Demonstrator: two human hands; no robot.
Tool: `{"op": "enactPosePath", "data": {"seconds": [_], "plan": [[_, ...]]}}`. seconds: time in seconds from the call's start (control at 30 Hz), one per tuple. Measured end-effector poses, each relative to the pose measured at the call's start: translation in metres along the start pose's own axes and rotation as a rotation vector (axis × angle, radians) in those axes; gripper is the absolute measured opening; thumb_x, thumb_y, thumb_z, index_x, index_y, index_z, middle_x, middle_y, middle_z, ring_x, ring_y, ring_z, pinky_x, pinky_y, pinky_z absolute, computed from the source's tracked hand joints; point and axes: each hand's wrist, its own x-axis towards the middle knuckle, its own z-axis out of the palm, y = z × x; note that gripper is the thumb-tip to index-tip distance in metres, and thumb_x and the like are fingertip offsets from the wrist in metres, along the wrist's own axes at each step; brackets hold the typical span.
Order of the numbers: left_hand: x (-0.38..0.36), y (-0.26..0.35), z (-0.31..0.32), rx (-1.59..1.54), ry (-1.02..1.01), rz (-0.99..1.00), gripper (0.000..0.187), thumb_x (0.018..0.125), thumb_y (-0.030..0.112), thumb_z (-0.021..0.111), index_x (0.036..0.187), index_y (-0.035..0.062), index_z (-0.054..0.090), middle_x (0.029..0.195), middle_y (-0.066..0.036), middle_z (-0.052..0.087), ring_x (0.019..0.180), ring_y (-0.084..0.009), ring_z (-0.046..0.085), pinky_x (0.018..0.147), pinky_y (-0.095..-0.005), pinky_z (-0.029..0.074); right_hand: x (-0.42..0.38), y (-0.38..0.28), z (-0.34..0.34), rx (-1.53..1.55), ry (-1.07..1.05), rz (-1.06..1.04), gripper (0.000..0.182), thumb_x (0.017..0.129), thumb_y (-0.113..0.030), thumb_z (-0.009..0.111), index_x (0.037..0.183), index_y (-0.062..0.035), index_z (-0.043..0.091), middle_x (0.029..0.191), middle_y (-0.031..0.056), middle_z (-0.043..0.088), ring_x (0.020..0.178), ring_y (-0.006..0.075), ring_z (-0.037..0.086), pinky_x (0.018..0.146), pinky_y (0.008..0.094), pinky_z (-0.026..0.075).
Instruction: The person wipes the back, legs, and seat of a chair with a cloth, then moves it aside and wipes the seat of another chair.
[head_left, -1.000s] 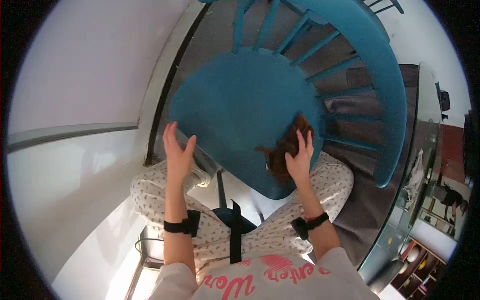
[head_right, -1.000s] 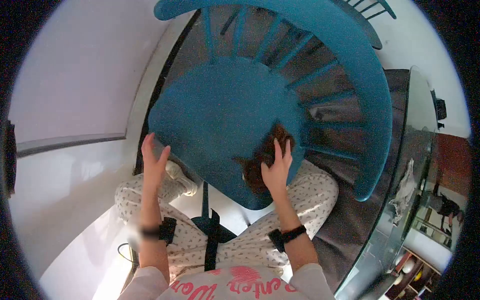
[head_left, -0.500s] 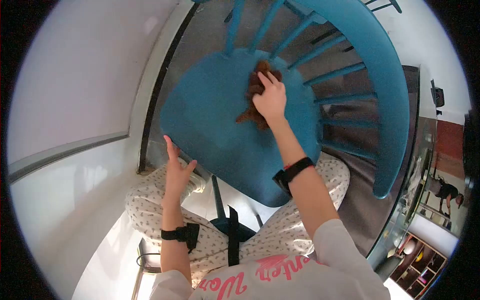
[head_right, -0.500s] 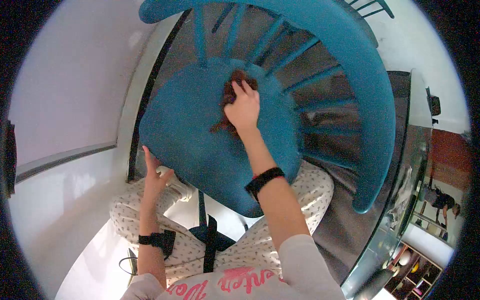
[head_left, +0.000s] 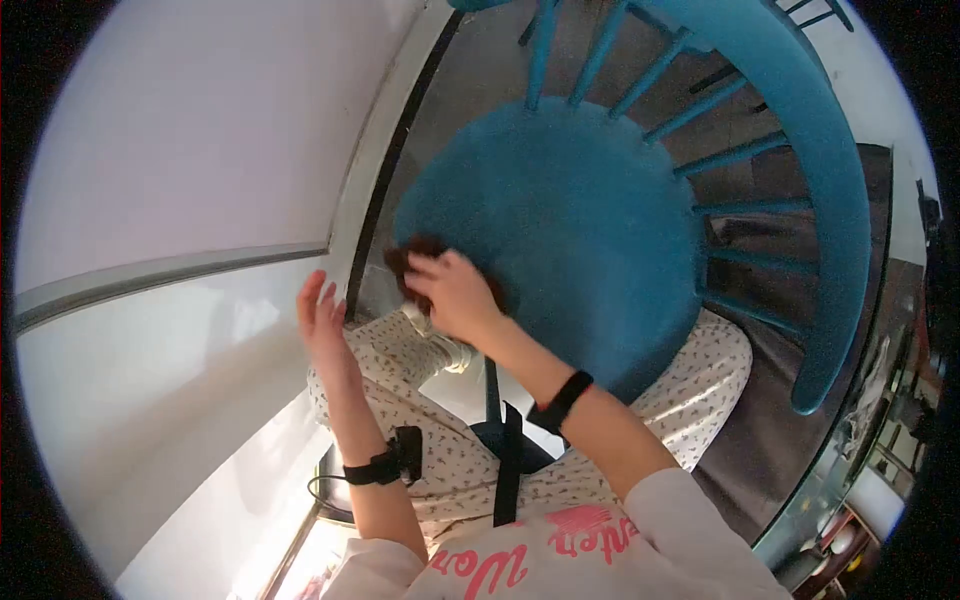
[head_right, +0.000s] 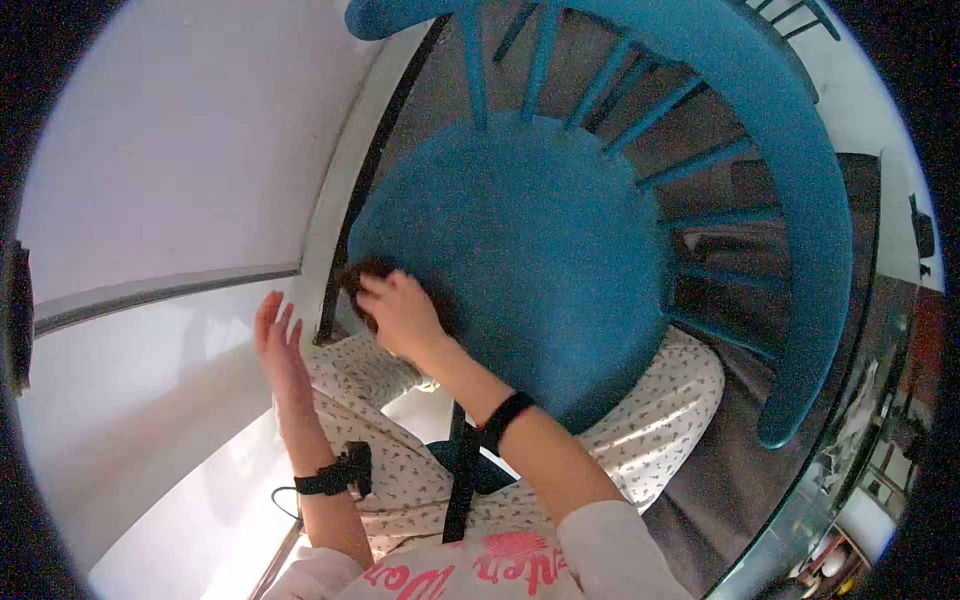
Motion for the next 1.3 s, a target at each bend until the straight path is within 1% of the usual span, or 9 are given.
{"op": "enactPosePath", "data": {"seconds": [0.17,0.33,0.5,0.57,0.83,1.0,1.07,1.2,1.3], "plan": [[0.007,0.014,-0.006,0.037,-0.08,0.025,0.033,0.09,0.013,0.045,0.122,0.0072,0.048,0.128,-0.007,0.046,0.118,-0.0209,0.044,0.097,-0.0334,0.035,-0.074,0.006,-0.013,0.357,-0.351,0.052,0.038,0.06,0.002,0.058,0.096,-0.0063,0.067,0.11,0.0075,0.062,0.098,0.0259,0.055,0.09,0.0358,0.043],[-0.009,0.007,0.006,0.109,-0.207,0.006,0.034,0.09,0.013,0.046,0.124,0.0066,0.047,0.128,-0.008,0.045,0.117,-0.0199,0.045,0.096,-0.0327,0.036,-0.112,0.048,-0.142,0.543,0.145,0.493,0.05,0.057,0.01,0.048,0.102,-0.0056,0.065,0.109,0.0107,0.063,0.107,0.0237,0.057,0.097,0.0318,0.04],[-0.029,0.008,0.013,0.108,-0.274,0.027,0.035,0.091,0.016,0.047,0.124,0.0057,0.046,0.127,-0.007,0.046,0.114,-0.0185,0.046,0.094,-0.0298,0.036,-0.108,0.16,-0.183,-0.044,0.61,0.485,0.052,0.063,0.004,0.048,0.11,-0.0119,0.062,0.119,0.0111,0.057,0.111,0.0282,0.054,0.098,0.0339,0.04],[-0.035,0.01,0.015,0.114,-0.296,0.041,0.035,0.091,0.016,0.048,0.125,0.0053,0.046,0.126,-0.007,0.046,0.114,-0.0183,0.047,0.093,-0.0292,0.037,-0.1,0.173,-0.167,-0.318,0.544,0.704,0.049,0.064,-0.005,0.052,0.111,-0.0157,0.062,0.122,0.0089,0.055,0.107,0.0296,0.055,0.094,0.0359,0.044],[-0.057,0.012,0.018,0.191,-0.359,0.02,0.037,0.091,0.018,0.048,0.125,0.005,0.045,0.126,-0.007,0.046,0.113,-0.0174,0.047,0.09,-0.0289,0.037,-0.086,0.019,-0.039,0.123,0.1,0.273,0.035,0.063,-0.002,0.057,0.094,-0.0125,0.067,0.108,0.007,0.063,0.098,0.0288,0.058,0.084,0.0392,0.047],[-0.06,0.029,0.021,0.211,-0.422,0.09,0.038,0.091,0.016,0.046,0.127,0.0053,0.043,0.132,-0.009,0.043,0.12,-0.0228,0.044,0.097,-0.0347,0.036,-0.126,-0.023,0.023,0.307,-0.598,0.407,0.036,0.068,-0.001,0.055,0.099,-0.0113,0.068,0.101,0.0136,0.064,0.093,0.0333,0.06,0.082,0.0412,0.047],[-0.051,0.026,0.019,0.215,-0.43,0.11,0.039,0.091,0.017,0.046,0.127,0.0043,0.043,0.132,-0.009,0.043,0.122,-0.0229,0.042,0.099,-0.0351,0.034,-0.15,-0.009,0.016,0.276,-0.554,0.389,0.041,0.064,0.003,0.052,0.1,-0.009,0.067,0.098,0.0155,0.065,0.09,0.034,0.06,0.083,0.0404,0.047],[-0.047,0.003,0.019,0.173,-0.451,0.139,0.036,0.09,0.016,0.046,0.124,0.0042,0.046,0.126,-0.008,0.046,0.118,-0.0206,0.042,0.1,-0.0315,0.03,-0.174,0.015,-0.084,0.556,0.018,0.33,0.042,0.061,0.002,0.048,0.097,-0.0065,0.066,0.097,0.016,0.065,0.091,0.0307,0.062,0.083,0.0347,0.047],[-0.054,-0.014,0.032,0.27,-0.514,0.23,0.036,0.086,0.011,0.049,0.122,0.0041,0.047,0.124,-0.009,0.047,0.118,-0.0217,0.042,0.1,-0.0319,0.031,-0.177,0.054,-0.145,0.321,0.452,0.376,0.041,0.062,0.003,0.048,0.097,-0.0083,0.066,0.099,0.0129,0.065,0.095,0.0265,0.062,0.086,0.0323,0.047]]}}
